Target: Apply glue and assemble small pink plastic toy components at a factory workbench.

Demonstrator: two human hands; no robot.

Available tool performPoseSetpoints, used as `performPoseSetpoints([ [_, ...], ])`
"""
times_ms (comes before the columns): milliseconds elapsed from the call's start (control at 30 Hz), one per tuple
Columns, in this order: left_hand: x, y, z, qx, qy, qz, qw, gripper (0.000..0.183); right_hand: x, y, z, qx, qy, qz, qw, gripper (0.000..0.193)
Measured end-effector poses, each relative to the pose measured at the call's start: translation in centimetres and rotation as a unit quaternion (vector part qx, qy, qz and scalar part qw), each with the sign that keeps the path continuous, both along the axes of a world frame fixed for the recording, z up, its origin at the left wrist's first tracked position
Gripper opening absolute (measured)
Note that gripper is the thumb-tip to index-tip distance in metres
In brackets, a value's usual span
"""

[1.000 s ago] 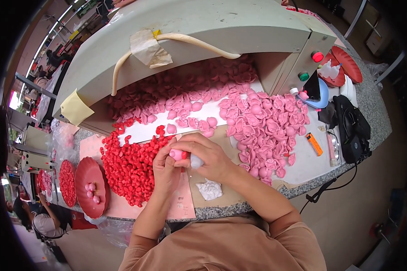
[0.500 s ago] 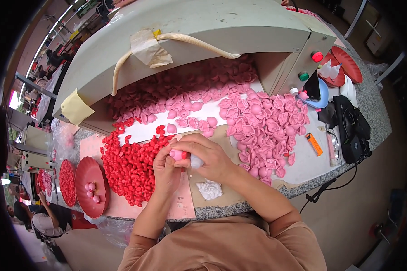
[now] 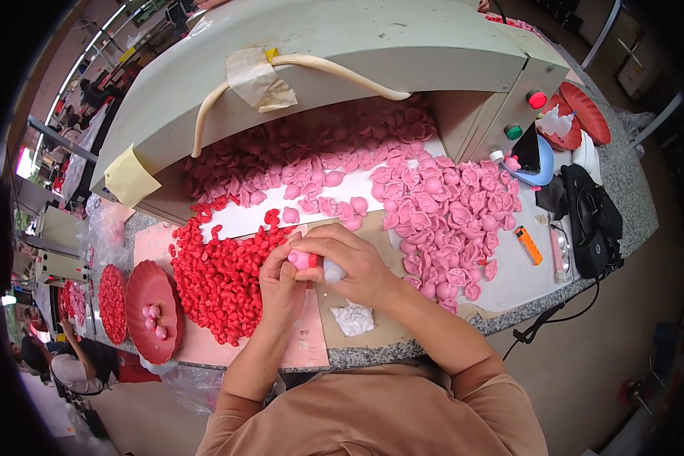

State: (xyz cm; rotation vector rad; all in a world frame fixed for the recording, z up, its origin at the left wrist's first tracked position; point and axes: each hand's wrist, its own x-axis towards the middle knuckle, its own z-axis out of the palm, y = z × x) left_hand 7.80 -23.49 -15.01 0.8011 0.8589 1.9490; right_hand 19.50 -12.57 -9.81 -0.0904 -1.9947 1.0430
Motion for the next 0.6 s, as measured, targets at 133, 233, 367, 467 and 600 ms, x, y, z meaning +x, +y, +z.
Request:
performPoseSetpoints([
  [133, 0.09, -0.04, 0.1, 0.005, -0.005, -0.002, 1.0, 0.032, 0.06, -0.02, 0.15, -0.003, 0.0, 0.003, 1.0, 0.038],
  [233, 0.03, -0.09, -0.11, 0.005, -0.011, -0.006, 1.0, 0.034, 0.1, 0.04, 0.13, 0.0, -0.004, 0.003, 1.0, 0.038],
  [367, 0.1, -0.08, -0.1, 0.0, -0.005, 0.002, 1.0, 0.035, 0.06, 0.01, 0.13, -0.003, 0.002, 0.004, 1.0, 0.037],
  [467, 0.01, -0.19, -0.23, -0.007, 0.004, 0.004, 1.0, 0.035, 0.05, 0.01, 0.14, 0.0, 0.004, 0.004, 1.0, 0.037],
  [600, 0.01, -0.23, -0.25, -0.011, -0.009, -0.002, 1.0, 0.036, 0.09, -0.03, 0.21, -0.001, 0.003, 0.003, 1.0, 0.037],
])
